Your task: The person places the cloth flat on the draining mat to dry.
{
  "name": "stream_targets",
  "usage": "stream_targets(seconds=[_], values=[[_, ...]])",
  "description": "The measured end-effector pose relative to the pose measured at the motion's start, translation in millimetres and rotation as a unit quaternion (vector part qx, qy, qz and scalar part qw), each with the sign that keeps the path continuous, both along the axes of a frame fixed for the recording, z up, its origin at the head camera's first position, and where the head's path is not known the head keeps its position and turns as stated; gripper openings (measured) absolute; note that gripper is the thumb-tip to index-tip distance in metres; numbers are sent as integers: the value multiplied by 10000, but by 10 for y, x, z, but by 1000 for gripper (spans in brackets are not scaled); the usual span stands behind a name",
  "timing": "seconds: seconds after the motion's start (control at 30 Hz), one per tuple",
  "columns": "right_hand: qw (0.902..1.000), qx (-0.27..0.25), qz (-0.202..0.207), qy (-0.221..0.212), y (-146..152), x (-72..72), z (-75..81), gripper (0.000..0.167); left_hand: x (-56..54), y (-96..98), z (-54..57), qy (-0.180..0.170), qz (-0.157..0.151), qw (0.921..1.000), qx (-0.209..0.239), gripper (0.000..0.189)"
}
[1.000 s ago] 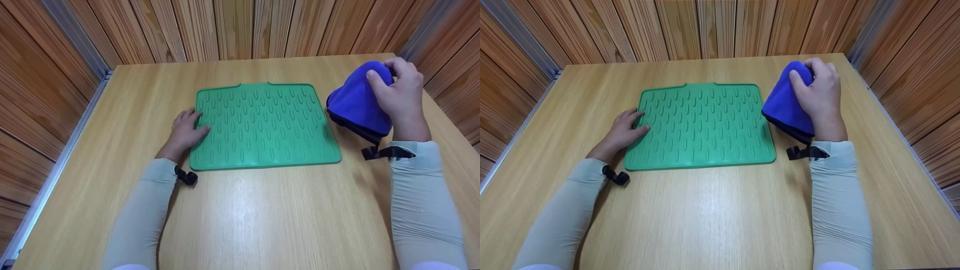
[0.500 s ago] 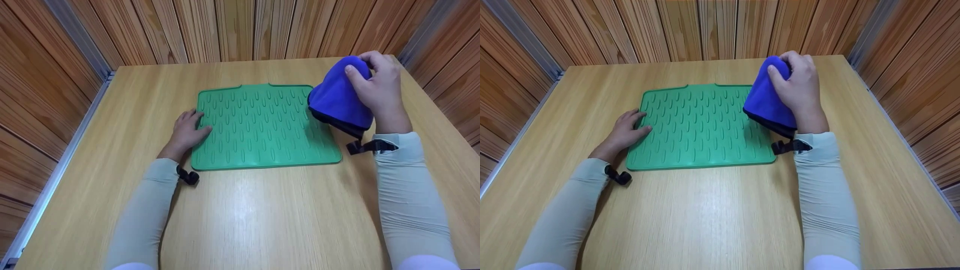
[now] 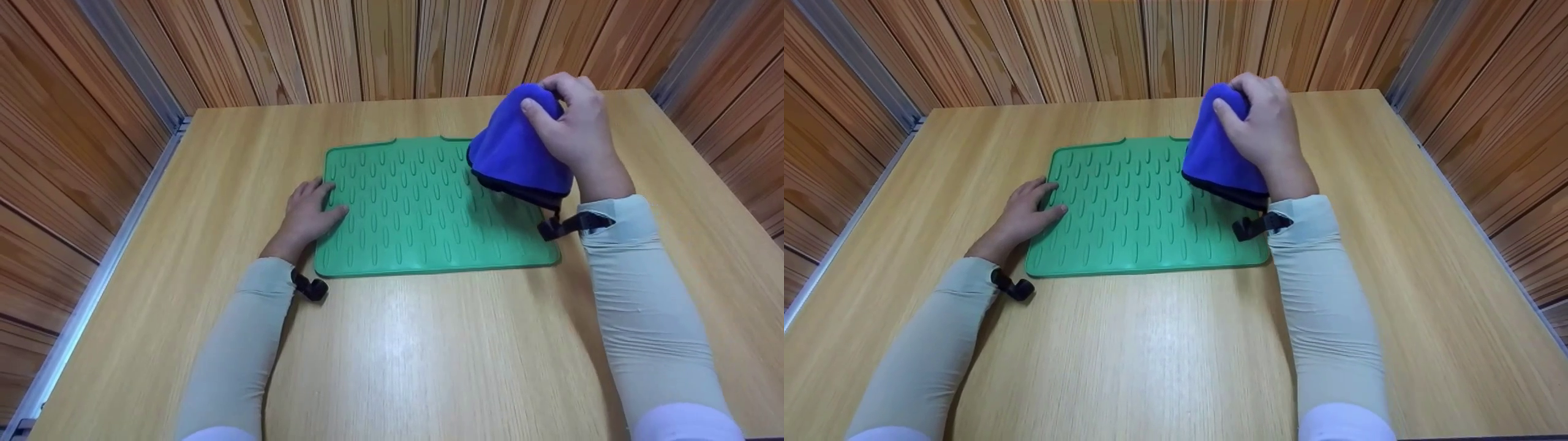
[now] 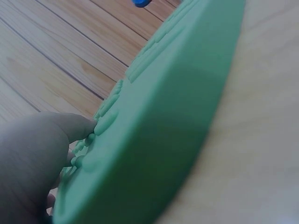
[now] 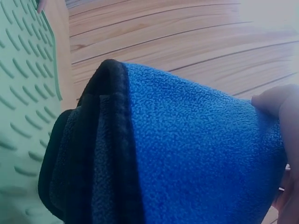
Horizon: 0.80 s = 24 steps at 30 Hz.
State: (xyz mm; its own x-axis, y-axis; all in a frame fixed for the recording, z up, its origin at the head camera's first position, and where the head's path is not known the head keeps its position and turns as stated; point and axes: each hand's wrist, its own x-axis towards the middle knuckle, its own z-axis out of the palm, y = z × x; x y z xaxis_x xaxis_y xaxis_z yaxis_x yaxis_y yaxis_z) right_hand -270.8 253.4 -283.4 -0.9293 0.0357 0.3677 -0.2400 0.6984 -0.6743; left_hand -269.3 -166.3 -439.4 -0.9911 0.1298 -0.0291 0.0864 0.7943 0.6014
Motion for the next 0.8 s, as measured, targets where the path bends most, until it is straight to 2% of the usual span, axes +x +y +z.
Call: stream_targets(seconds=[0.4, 0.8], values=[[9982, 93, 470, 371, -353, -110, -48, 44, -5, 6, -5, -1, 15, 10000, -36, 68], [9943, 135, 864, 603, -630, -141, -91, 40, -13, 7, -14, -25, 8, 10000, 8, 68]])
